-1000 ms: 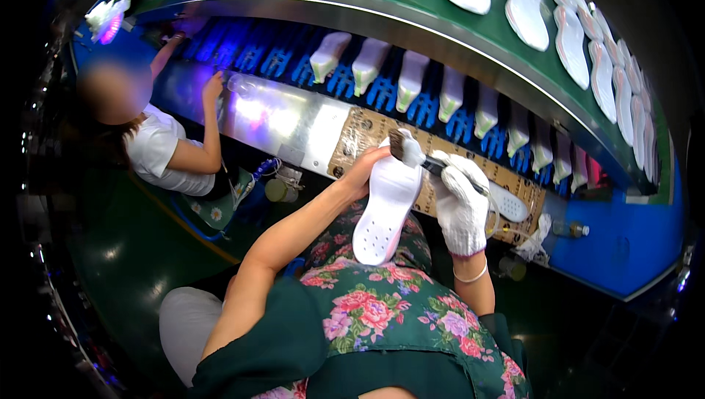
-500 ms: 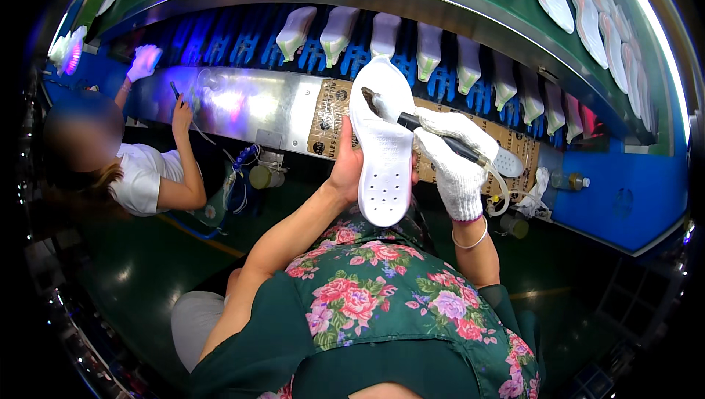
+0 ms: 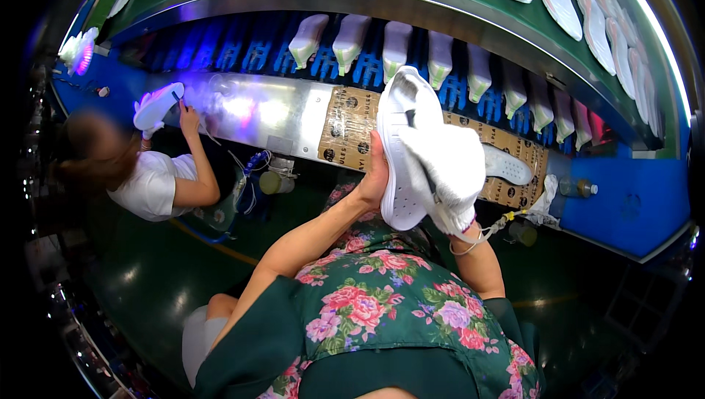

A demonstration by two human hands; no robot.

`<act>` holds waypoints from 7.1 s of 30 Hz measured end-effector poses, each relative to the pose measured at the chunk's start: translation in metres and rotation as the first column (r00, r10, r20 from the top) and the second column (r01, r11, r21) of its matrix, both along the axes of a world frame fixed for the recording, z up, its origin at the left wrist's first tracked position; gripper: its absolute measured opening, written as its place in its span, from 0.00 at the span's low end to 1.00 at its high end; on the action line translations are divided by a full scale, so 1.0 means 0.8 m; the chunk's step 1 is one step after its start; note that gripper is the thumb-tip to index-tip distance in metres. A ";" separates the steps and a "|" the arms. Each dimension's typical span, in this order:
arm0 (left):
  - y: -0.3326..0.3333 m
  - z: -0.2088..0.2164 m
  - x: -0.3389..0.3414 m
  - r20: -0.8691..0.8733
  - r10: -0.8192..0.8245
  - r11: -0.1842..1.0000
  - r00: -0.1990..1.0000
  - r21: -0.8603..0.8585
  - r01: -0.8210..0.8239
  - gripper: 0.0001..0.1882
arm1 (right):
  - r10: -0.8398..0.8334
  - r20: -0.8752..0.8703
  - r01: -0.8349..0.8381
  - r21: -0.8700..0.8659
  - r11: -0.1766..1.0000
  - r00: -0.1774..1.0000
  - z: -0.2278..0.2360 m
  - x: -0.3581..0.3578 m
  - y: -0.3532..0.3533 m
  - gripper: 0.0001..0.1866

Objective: The person applies glue to the interior of white shoe soles using a brush while holding each sole by hand, then places the soles onto a conveyor belt.

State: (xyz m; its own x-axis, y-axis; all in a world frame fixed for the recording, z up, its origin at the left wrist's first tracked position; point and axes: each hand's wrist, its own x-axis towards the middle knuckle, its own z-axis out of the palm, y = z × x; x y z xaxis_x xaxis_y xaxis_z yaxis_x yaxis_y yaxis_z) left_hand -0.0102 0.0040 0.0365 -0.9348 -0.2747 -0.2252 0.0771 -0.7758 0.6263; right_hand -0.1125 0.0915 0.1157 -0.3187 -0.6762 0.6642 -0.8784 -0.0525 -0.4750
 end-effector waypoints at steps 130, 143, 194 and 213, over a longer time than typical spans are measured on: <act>-0.054 -0.012 0.007 -0.279 0.111 0.914 0.954 0.406 0.012 0.52 | 0.037 0.354 -0.019 -0.055 0.998 0.935 0.001 0.008 -0.005 0.12; -0.024 -0.030 -0.003 -0.163 0.152 0.912 0.975 0.404 -0.075 0.54 | 0.063 0.143 -0.059 -0.033 0.998 0.988 0.014 0.005 -0.023 0.22; -0.046 -0.028 -0.024 -0.193 0.106 0.916 0.975 0.401 -0.020 0.59 | 0.024 0.451 0.064 -0.179 0.982 0.892 -0.007 0.024 -0.034 0.15; -0.059 -0.037 -0.032 -0.345 0.113 0.884 0.932 0.463 0.064 0.56 | 0.015 0.428 0.062 -0.164 0.985 0.903 -0.008 0.023 -0.028 0.13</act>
